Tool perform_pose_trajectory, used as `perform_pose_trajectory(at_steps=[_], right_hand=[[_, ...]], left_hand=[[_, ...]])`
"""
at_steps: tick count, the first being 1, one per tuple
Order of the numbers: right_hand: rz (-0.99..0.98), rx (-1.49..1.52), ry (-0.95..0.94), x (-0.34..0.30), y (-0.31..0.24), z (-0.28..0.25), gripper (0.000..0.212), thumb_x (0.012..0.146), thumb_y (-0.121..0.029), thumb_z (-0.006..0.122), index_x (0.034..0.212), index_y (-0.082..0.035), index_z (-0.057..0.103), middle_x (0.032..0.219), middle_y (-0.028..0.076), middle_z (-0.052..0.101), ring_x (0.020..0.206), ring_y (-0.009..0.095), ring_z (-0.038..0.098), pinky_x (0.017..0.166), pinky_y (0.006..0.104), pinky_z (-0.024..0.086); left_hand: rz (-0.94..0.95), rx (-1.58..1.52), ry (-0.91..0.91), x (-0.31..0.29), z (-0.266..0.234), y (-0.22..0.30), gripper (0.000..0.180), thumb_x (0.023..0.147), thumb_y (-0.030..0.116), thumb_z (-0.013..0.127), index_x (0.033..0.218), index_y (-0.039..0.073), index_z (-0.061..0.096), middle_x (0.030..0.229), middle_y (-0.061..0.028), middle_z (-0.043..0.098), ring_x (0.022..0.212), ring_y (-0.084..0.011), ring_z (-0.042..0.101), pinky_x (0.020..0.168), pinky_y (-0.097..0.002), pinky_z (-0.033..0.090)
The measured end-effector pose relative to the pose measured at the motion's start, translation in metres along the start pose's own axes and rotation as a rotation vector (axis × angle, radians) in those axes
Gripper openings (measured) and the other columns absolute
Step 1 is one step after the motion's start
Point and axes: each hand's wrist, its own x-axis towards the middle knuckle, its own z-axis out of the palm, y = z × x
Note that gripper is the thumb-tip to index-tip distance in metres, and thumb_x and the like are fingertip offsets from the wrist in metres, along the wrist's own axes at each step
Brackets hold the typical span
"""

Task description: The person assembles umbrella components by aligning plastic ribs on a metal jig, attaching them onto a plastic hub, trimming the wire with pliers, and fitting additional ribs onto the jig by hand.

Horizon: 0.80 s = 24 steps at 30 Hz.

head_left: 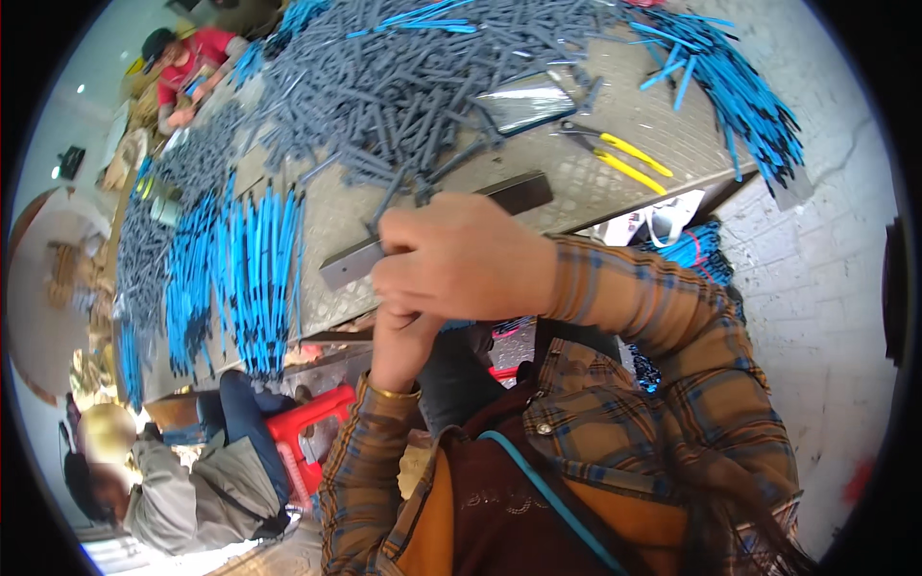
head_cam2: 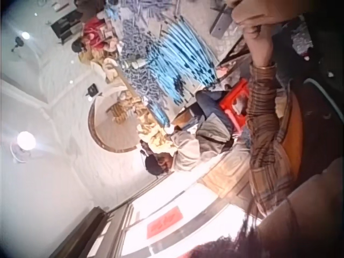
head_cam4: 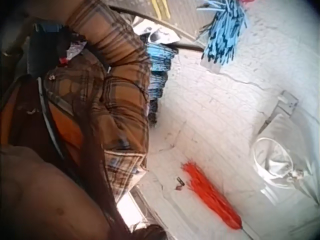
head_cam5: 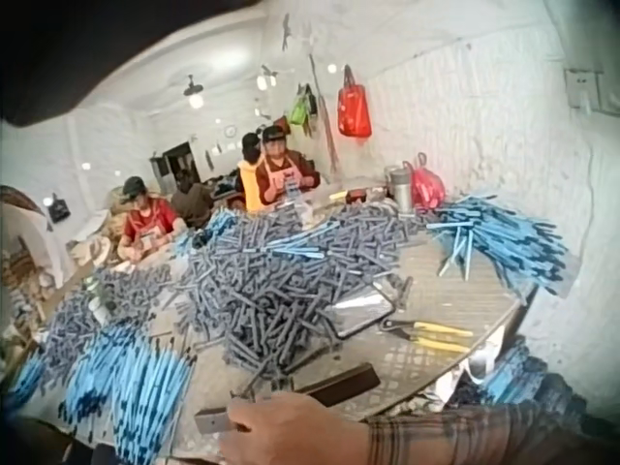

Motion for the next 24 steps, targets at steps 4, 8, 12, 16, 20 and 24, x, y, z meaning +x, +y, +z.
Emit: perform_pose_trajectory(at_steps=[4, 8, 12, 16, 20, 24], right_hand=[[0.000, 0.022, 0.039, 0.003, 0.000, 0.005, 0.013, 0.073, -0.023, 0.062, 0.068, -0.015, 0.053, 0.070, 0.002, 0.043, 0.057, 0.019, 0.048, 0.051, 0.0320, 0.037], [-0.038, 0.021, 0.047, 0.002, 0.005, -0.001, 0.013, 0.074, -0.024, 0.062, 0.069, -0.015, 0.054, 0.071, 0.002, 0.045, 0.059, 0.020, 0.049, 0.052, 0.0322, 0.038], [0.107, -0.089, 0.116, 0.000, 0.060, -0.026, 0.013, 0.081, -0.025, 0.056, 0.084, -0.012, 0.059, 0.080, 0.006, 0.053, 0.072, 0.025, 0.055, 0.061, 0.0354, 0.043], [0.587, -0.395, -0.218, -0.044, 0.190, -0.051, 0.018, 0.083, -0.024, 0.052, 0.090, -0.009, 0.058, 0.085, 0.011, 0.059, 0.080, 0.031, 0.057, 0.070, 0.0405, 0.046], [0.589, -0.534, -0.392, -0.064, 0.228, -0.037, 0.016, 0.082, -0.023, 0.053, 0.088, -0.009, 0.057, 0.086, 0.011, 0.059, 0.080, 0.032, 0.058, 0.069, 0.0414, 0.046], [0.572, -0.539, -0.360, -0.064, 0.228, -0.042, 0.015, 0.083, -0.021, 0.049, 0.086, -0.009, 0.057, 0.085, 0.012, 0.060, 0.081, 0.032, 0.058, 0.069, 0.0423, 0.047]], left_hand=[[0.100, 0.030, 0.173, 0.001, 0.006, 0.000, 0.017, 0.081, -0.003, 0.058, 0.097, 0.001, 0.061, 0.095, -0.0014, 0.061, 0.089, -0.0088, 0.055, 0.078, -0.0229, 0.044], [0.077, -0.054, 0.197, 0.001, 0.001, -0.007, 0.018, 0.081, -0.002, 0.059, 0.098, 0.002, 0.060, 0.096, -0.0031, 0.061, 0.089, -0.0104, 0.055, 0.078, -0.0243, 0.044], [0.011, -0.118, 0.113, 0.001, -0.004, -0.005, 0.018, 0.082, 0.001, 0.059, 0.100, 0.001, 0.059, 0.097, -0.0084, 0.062, 0.091, -0.0158, 0.057, 0.081, -0.0279, 0.045], [-0.016, -0.205, 0.053, 0.004, 0.001, 0.008, 0.019, 0.083, 0.004, 0.058, 0.101, 0.000, 0.059, 0.098, -0.0135, 0.063, 0.093, -0.0212, 0.059, 0.084, -0.0314, 0.045], [-0.028, -0.216, 0.039, 0.006, -0.002, 0.010, 0.019, 0.083, 0.005, 0.059, 0.100, -0.003, 0.060, 0.099, -0.0138, 0.063, 0.094, -0.0208, 0.059, 0.084, -0.0319, 0.045], [-0.039, -0.231, 0.022, 0.006, -0.004, 0.011, 0.020, 0.083, 0.006, 0.059, 0.101, -0.003, 0.060, 0.099, -0.0136, 0.063, 0.094, -0.0203, 0.059, 0.084, -0.0320, 0.045]])
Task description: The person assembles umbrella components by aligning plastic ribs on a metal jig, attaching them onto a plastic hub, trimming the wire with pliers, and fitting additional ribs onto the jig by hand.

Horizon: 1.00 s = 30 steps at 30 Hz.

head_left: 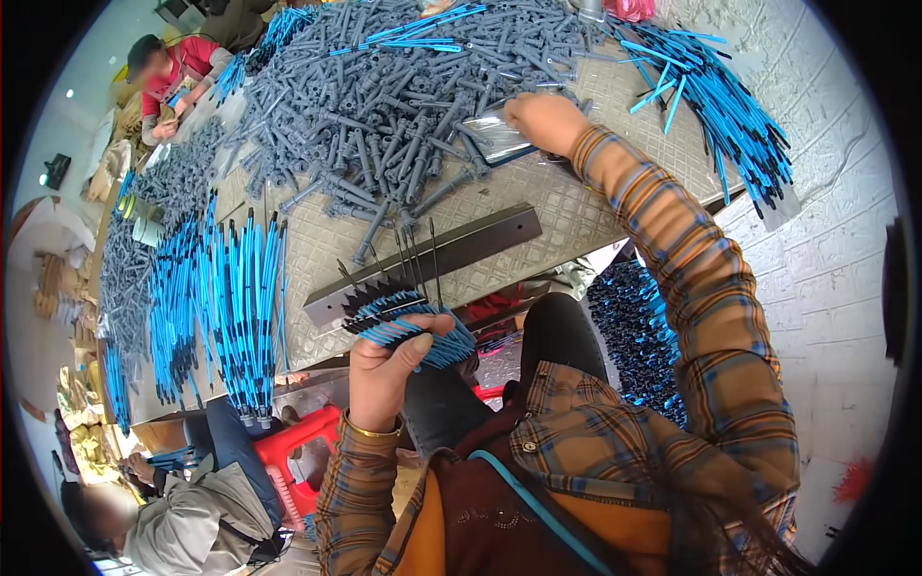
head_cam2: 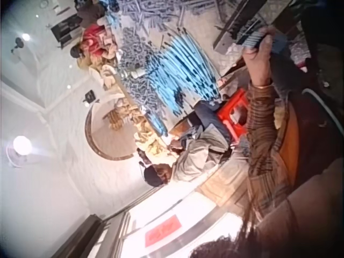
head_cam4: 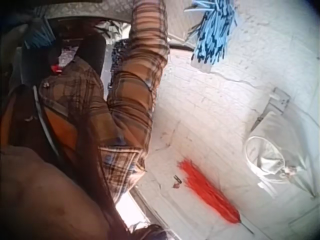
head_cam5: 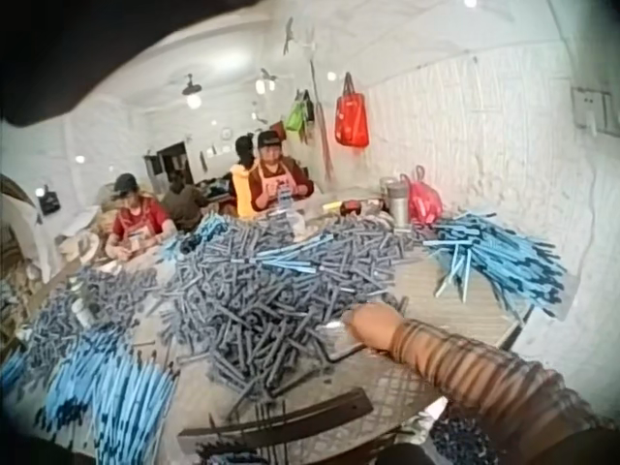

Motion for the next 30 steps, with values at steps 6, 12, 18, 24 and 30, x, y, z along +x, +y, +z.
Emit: perform_pose_trajectory(at_steps=[6, 12, 18, 24, 30], right_hand=[[0.003, 0.104, 0.100, -0.004, -0.006, -0.014, 0.015, 0.084, -0.020, 0.049, 0.084, -0.007, 0.055, 0.084, 0.012, 0.060, 0.080, 0.032, 0.059, 0.068, 0.0425, 0.046], [-0.072, 0.896, -0.041, -0.061, -0.123, -0.092, 0.008, 0.087, -0.014, 0.049, 0.085, -0.006, 0.050, 0.059, 0.004, 0.053, 0.053, 0.016, 0.052, 0.050, 0.0288, 0.041], [-0.275, 0.759, -0.138, -0.100, -0.152, -0.101, 0.009, 0.084, -0.011, 0.054, 0.092, -0.007, 0.055, 0.063, 0.008, 0.056, 0.052, 0.021, 0.055, 0.049, 0.0297, 0.041], [-0.387, 0.812, 0.032, -0.101, -0.152, -0.084, 0.017, 0.084, -0.013, 0.054, 0.100, -0.008, 0.058, 0.064, 0.010, 0.057, 0.056, 0.027, 0.057, 0.050, 0.0327, 0.042], [-0.398, 0.786, -0.003, -0.100, -0.153, -0.087, 0.018, 0.085, -0.014, 0.053, 0.101, -0.009, 0.058, 0.065, 0.010, 0.058, 0.058, 0.028, 0.058, 0.051, 0.0341, 0.043]], left_hand=[[0.004, -0.030, -0.024, 0.002, -0.001, -0.003, 0.022, 0.084, 0.006, 0.058, 0.104, -0.003, 0.059, 0.100, -0.0141, 0.063, 0.094, -0.0201, 0.059, 0.084, -0.0320, 0.046], [0.048, -0.017, -0.031, 0.000, -0.005, -0.005, 0.022, 0.085, 0.007, 0.057, 0.105, -0.003, 0.058, 0.101, -0.0134, 0.063, 0.093, -0.0194, 0.060, 0.083, -0.0317, 0.047], [0.021, -0.020, -0.047, 0.000, -0.002, -0.005, 0.020, 0.085, 0.007, 0.056, 0.103, -0.002, 0.059, 0.100, -0.0129, 0.063, 0.092, -0.0188, 0.060, 0.084, -0.0314, 0.047], [0.061, -0.014, -0.051, -0.003, -0.004, -0.009, 0.018, 0.085, 0.006, 0.056, 0.102, -0.001, 0.060, 0.100, -0.0134, 0.063, 0.092, -0.0195, 0.061, 0.084, -0.0315, 0.047], [0.069, -0.040, -0.058, -0.003, -0.008, -0.011, 0.017, 0.084, 0.005, 0.057, 0.100, 0.000, 0.061, 0.100, -0.0139, 0.064, 0.095, -0.0209, 0.060, 0.085, -0.0322, 0.046]])
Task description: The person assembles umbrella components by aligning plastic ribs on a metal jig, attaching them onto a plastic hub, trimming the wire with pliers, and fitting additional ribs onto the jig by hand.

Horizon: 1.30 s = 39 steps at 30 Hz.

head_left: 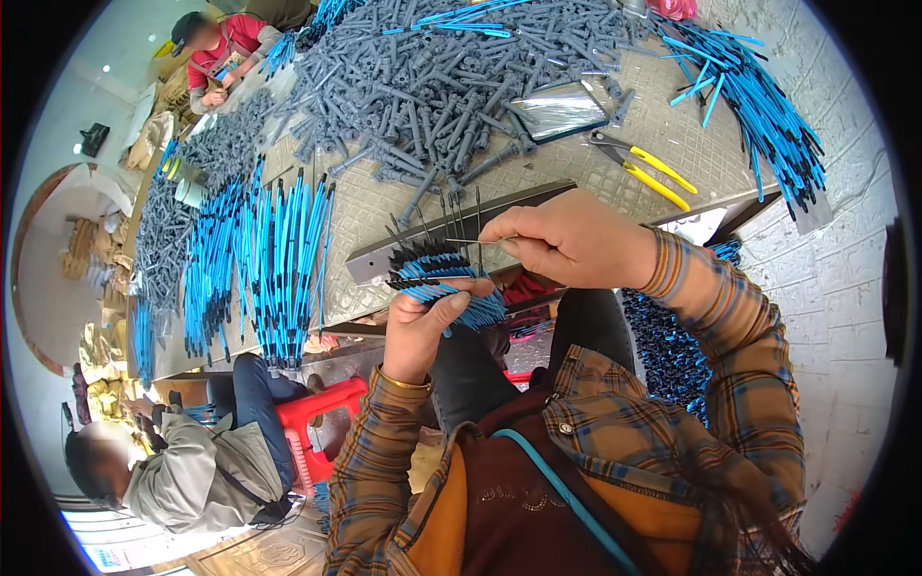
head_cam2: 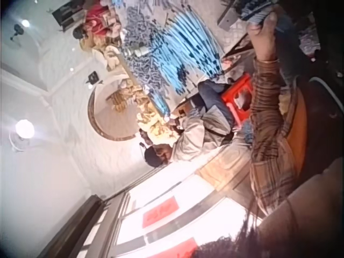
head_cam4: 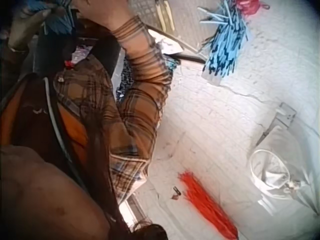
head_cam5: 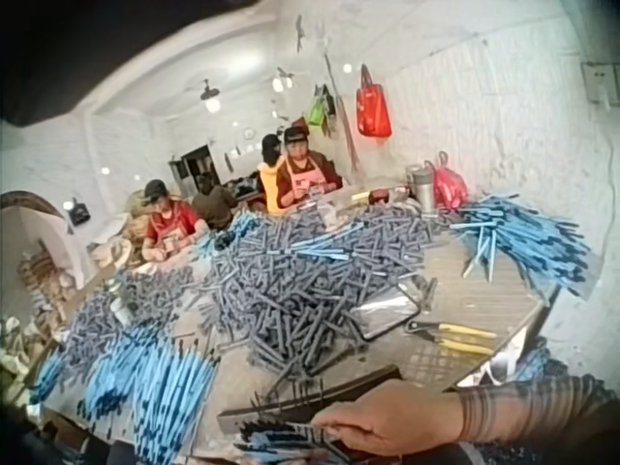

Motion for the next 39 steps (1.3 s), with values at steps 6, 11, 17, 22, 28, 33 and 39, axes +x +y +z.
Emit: perform_pose_trajectory(at_steps=[6, 11, 17, 22, 28, 33, 39], right_hand=[[-0.013, -0.013, -0.012, 0.001, 0.002, 0.000, 0.018, 0.084, -0.014, 0.053, 0.101, -0.009, 0.058, 0.065, 0.010, 0.058, 0.058, 0.029, 0.057, 0.051, 0.0348, 0.043], [-0.063, -0.233, -0.096, 0.006, -0.006, -0.013, 0.017, 0.085, -0.015, 0.053, 0.100, -0.008, 0.058, 0.064, 0.010, 0.058, 0.057, 0.029, 0.057, 0.050, 0.0339, 0.043], [-0.039, -0.279, -0.142, 0.006, -0.008, -0.006, 0.017, 0.084, -0.015, 0.054, 0.100, -0.008, 0.057, 0.064, 0.010, 0.057, 0.056, 0.028, 0.056, 0.050, 0.0339, 0.043], [0.123, 0.217, -0.060, 0.002, -0.001, 0.010, 0.019, 0.082, -0.013, 0.055, 0.100, -0.010, 0.057, 0.063, 0.008, 0.057, 0.055, 0.027, 0.056, 0.049, 0.0350, 0.042], [0.057, -0.187, 0.022, -0.003, -0.007, 0.023, 0.017, 0.082, -0.013, 0.055, 0.099, -0.010, 0.056, 0.063, 0.007, 0.057, 0.056, 0.026, 0.056, 0.050, 0.0355, 0.042], [-0.071, -0.408, -0.032, 0.000, -0.030, 0.006, 0.014, 0.082, -0.013, 0.056, 0.096, -0.011, 0.055, 0.064, 0.007, 0.057, 0.057, 0.027, 0.056, 0.050, 0.0368, 0.042], [0.129, 0.027, 0.046, -0.004, -0.005, 0.029, 0.011, 0.081, -0.012, 0.057, 0.091, -0.011, 0.053, 0.064, 0.007, 0.057, 0.056, 0.028, 0.055, 0.049, 0.0377, 0.041]], left_hand=[[-0.004, 0.033, -0.011, 0.001, 0.000, 0.001, 0.017, 0.083, 0.005, 0.058, 0.099, 0.000, 0.061, 0.099, -0.0154, 0.064, 0.095, -0.0236, 0.060, 0.086, -0.0350, 0.046], [-0.021, 0.119, -0.042, 0.003, 0.005, 0.008, 0.016, 0.082, 0.004, 0.060, 0.097, 0.000, 0.061, 0.097, -0.0142, 0.064, 0.095, -0.0227, 0.060, 0.086, -0.0344, 0.045], [-0.029, 0.133, -0.061, 0.002, 0.002, 0.007, 0.016, 0.081, 0.003, 0.060, 0.097, -0.001, 0.062, 0.097, -0.0114, 0.064, 0.095, -0.0190, 0.059, 0.086, -0.0313, 0.044], [-0.027, 0.131, -0.085, 0.002, 0.000, 0.006, 0.015, 0.081, 0.003, 0.060, 0.096, -0.001, 0.062, 0.098, -0.0115, 0.064, 0.095, -0.0181, 0.058, 0.086, -0.0312, 0.044], [-0.012, 0.186, -0.096, 0.002, 0.000, 0.008, 0.016, 0.082, 0.002, 0.060, 0.097, -0.001, 0.062, 0.098, -0.0109, 0.064, 0.096, -0.0174, 0.058, 0.087, -0.0306, 0.044], [0.003, 0.280, -0.126, 0.000, -0.001, 0.011, 0.017, 0.082, 0.002, 0.059, 0.098, -0.001, 0.062, 0.100, -0.0105, 0.064, 0.096, -0.0171, 0.057, 0.088, -0.0303, 0.043], [-0.051, 0.197, -0.127, 0.001, -0.003, 0.008, 0.018, 0.082, 0.002, 0.059, 0.099, -0.001, 0.062, 0.102, -0.0116, 0.063, 0.097, -0.0171, 0.057, 0.089, -0.0306, 0.042]])
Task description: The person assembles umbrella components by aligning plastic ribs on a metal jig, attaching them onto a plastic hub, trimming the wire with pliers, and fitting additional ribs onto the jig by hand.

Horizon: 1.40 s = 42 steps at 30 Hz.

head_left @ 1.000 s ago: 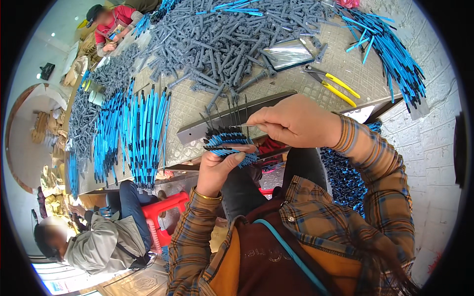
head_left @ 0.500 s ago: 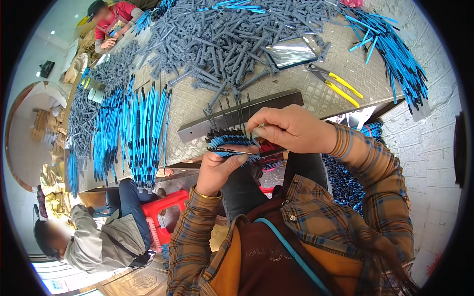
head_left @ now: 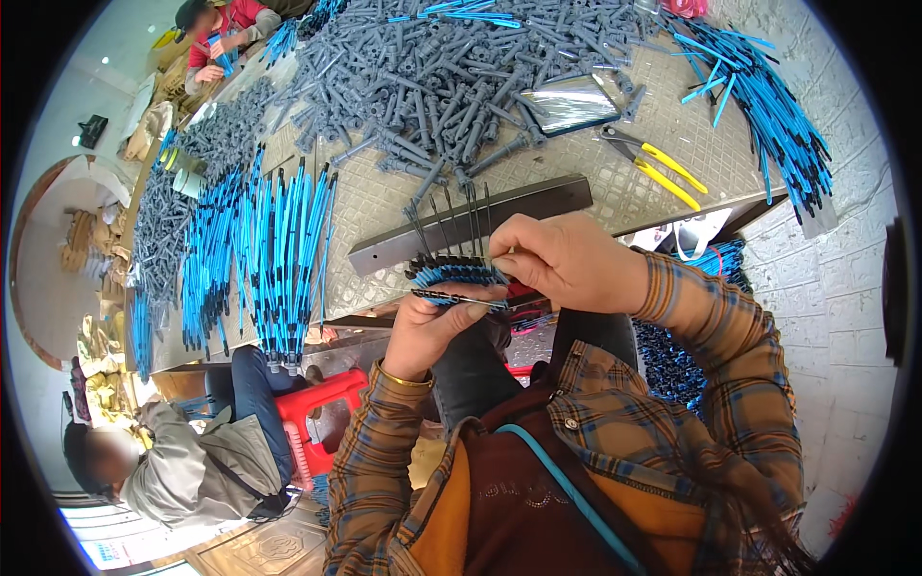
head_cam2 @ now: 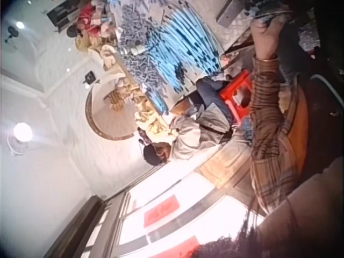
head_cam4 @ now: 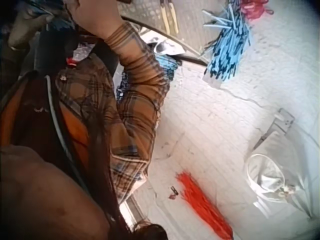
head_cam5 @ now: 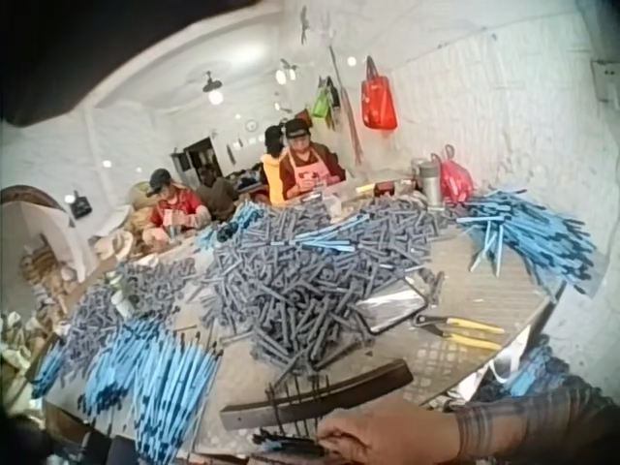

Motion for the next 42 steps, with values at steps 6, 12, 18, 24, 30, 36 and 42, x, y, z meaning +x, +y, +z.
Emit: perform_pose_trajectory(at_steps=[6, 12, 18, 24, 30, 36, 42], right_hand=[[-0.040, -0.053, 0.014, 0.003, -0.008, -0.006, 0.010, 0.081, -0.014, 0.058, 0.088, -0.011, 0.053, 0.063, 0.006, 0.056, 0.054, 0.028, 0.054, 0.049, 0.0386, 0.041], [-0.109, -0.308, -0.011, 0.005, -0.017, -0.012, 0.013, 0.079, -0.017, 0.060, 0.088, -0.011, 0.052, 0.064, 0.007, 0.057, 0.057, 0.028, 0.056, 0.051, 0.0396, 0.042], [0.010, -0.107, -0.080, 0.014, -0.010, -0.019, 0.017, 0.078, -0.018, 0.061, 0.094, -0.013, 0.056, 0.067, 0.007, 0.057, 0.060, 0.027, 0.057, 0.051, 0.0380, 0.043], [-0.210, -0.202, -0.040, 0.026, -0.015, -0.017, 0.028, 0.080, -0.018, 0.059, 0.107, -0.015, 0.057, 0.068, 0.007, 0.054, 0.060, 0.027, 0.056, 0.050, 0.0355, 0.043], [-0.279, -0.250, -0.072, 0.029, -0.015, -0.019, 0.023, 0.082, -0.018, 0.056, 0.104, -0.014, 0.060, 0.067, 0.006, 0.052, 0.060, 0.026, 0.056, 0.050, 0.0346, 0.044], [-0.320, -0.188, -0.089, 0.034, -0.013, -0.020, 0.018, 0.081, -0.016, 0.057, 0.097, -0.011, 0.062, 0.072, 0.007, 0.052, 0.061, 0.025, 0.055, 0.051, 0.0341, 0.044], [-0.255, 0.062, -0.095, 0.036, -0.008, -0.012, 0.017, 0.079, -0.014, 0.058, 0.095, -0.009, 0.062, 0.076, 0.009, 0.052, 0.063, 0.025, 0.056, 0.053, 0.0330, 0.044]], left_hand=[[-0.010, -0.073, 0.007, -0.002, 0.002, 0.002, 0.018, 0.082, 0.002, 0.059, 0.100, -0.001, 0.062, 0.104, -0.0129, 0.063, 0.098, -0.0179, 0.057, 0.089, -0.0311, 0.042], [0.021, -0.011, -0.021, 0.000, 0.002, 0.003, 0.019, 0.082, 0.003, 0.059, 0.101, 0.000, 0.062, 0.105, -0.0107, 0.062, 0.100, -0.0176, 0.056, 0.090, -0.0308, 0.041], [-0.025, 0.022, -0.055, 0.002, 0.000, 0.003, 0.020, 0.082, 0.003, 0.060, 0.101, -0.001, 0.062, 0.105, -0.0085, 0.062, 0.100, -0.0163, 0.054, 0.091, -0.0295, 0.040], [-0.110, 0.033, -0.016, 0.001, 0.003, 0.008, 0.020, 0.082, 0.003, 0.060, 0.102, -0.001, 0.062, 0.104, -0.0079, 0.062, 0.100, -0.0145, 0.054, 0.089, -0.0281, 0.041], [-0.088, 0.020, -0.033, 0.001, 0.001, 0.003, 0.020, 0.083, 0.003, 0.059, 0.102, -0.001, 0.061, 0.105, -0.0081, 0.062, 0.100, -0.0138, 0.054, 0.088, -0.0276, 0.042], [-0.089, -0.008, -0.043, 0.001, 0.001, 0.003, 0.019, 0.083, 0.001, 0.058, 0.101, -0.001, 0.062, 0.105, -0.0087, 0.062, 0.101, -0.0145, 0.054, 0.089, -0.0281, 0.042], [-0.025, -0.057, -0.061, 0.001, 0.001, 0.003, 0.019, 0.083, 0.001, 0.058, 0.101, -0.001, 0.062, 0.105, -0.0086, 0.062, 0.101, -0.0149, 0.054, 0.089, -0.0281, 0.042]])
